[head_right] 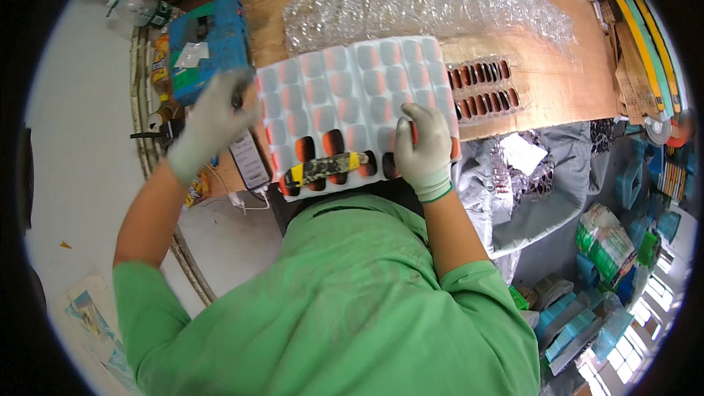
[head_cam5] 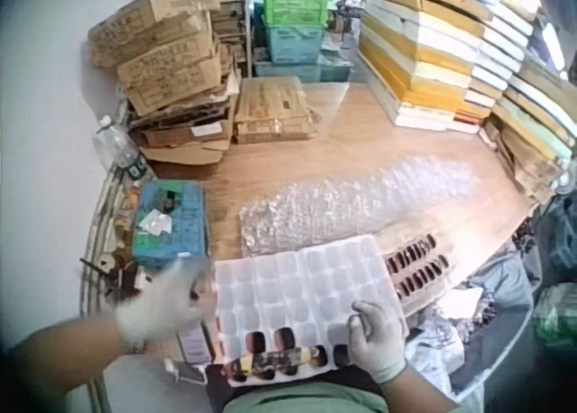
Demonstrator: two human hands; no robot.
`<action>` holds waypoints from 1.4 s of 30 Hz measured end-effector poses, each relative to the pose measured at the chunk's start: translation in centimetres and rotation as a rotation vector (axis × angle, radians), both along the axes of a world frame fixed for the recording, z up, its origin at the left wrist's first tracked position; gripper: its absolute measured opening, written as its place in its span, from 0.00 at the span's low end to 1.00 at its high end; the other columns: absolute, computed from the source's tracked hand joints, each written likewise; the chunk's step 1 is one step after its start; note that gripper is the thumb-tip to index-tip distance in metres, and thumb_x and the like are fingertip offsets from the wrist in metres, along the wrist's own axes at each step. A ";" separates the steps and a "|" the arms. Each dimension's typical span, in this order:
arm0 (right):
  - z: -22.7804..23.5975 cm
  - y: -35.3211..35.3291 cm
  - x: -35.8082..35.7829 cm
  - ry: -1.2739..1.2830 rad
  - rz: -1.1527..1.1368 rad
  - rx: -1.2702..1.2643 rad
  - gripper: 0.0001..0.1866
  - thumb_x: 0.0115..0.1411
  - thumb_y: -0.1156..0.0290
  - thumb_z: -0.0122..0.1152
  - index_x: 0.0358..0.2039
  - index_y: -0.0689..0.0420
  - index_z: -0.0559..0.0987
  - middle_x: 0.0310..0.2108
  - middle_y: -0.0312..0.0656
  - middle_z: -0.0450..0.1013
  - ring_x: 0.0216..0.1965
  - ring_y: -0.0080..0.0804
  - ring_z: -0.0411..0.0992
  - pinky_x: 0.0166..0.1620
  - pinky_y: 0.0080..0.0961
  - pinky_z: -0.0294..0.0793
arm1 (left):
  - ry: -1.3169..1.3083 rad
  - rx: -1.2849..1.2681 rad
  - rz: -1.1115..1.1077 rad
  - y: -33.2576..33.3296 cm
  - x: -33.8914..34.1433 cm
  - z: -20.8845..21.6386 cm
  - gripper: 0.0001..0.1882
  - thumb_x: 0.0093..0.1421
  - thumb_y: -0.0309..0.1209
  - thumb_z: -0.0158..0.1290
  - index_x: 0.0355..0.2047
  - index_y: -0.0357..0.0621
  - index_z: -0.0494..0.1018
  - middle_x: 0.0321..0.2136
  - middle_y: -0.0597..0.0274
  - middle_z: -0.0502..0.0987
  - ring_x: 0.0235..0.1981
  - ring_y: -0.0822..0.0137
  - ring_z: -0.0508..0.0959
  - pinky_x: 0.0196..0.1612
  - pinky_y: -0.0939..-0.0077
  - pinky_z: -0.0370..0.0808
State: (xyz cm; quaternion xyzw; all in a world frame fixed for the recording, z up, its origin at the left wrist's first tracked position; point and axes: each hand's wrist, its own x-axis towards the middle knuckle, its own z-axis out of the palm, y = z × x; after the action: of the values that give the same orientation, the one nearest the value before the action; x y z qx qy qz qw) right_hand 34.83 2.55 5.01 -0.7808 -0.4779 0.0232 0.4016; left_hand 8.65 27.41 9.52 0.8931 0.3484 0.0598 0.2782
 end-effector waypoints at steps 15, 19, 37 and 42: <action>0.9 -2.3 11.7 0.071 0.234 -0.374 0.15 0.55 0.66 0.65 0.42 0.58 0.81 0.41 0.48 0.76 0.45 0.49 0.74 0.50 0.43 0.73 | -0.441 -0.805 0.867 13.1 13.2 -7.2 0.07 0.60 0.34 0.58 0.29 0.45 0.77 0.20 0.69 0.71 0.18 0.75 0.69 0.21 0.79 0.66; 2.0 -2.4 9.1 -0.055 0.301 -0.617 0.19 0.50 0.62 0.69 0.42 0.56 0.80 0.40 0.46 0.74 0.45 0.48 0.72 0.49 0.44 0.74 | -0.748 -0.812 0.842 10.1 11.9 -4.0 0.06 0.64 0.30 0.57 0.37 0.40 0.78 0.23 0.67 0.75 0.21 0.74 0.72 0.25 0.78 0.71; 1.8 1.8 -0.6 -0.427 0.524 -0.096 0.12 0.55 0.77 0.61 0.41 0.56 0.80 0.35 0.43 0.77 0.37 0.45 0.76 0.40 0.40 0.76 | -0.761 -0.577 -0.071 -18.4 -2.9 2.8 0.10 0.69 0.20 0.44 0.50 0.36 0.62 0.42 0.50 0.79 0.45 0.64 0.81 0.51 0.67 0.78; 4.7 1.4 -10.3 -0.006 0.461 0.091 0.11 0.55 0.81 0.64 0.40 0.59 0.80 0.34 0.46 0.76 0.33 0.46 0.76 0.37 0.37 0.77 | -0.637 -0.383 0.041 -17.1 -8.5 5.0 0.11 0.67 0.24 0.49 0.47 0.33 0.66 0.32 0.49 0.82 0.36 0.61 0.83 0.43 0.67 0.80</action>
State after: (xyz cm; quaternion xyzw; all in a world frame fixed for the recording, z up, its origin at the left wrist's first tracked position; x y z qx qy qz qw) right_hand 24.56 3.97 9.68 -0.6322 -0.6454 0.0905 0.4190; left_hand 0.17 10.27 14.48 0.7544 0.2672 0.2740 0.5334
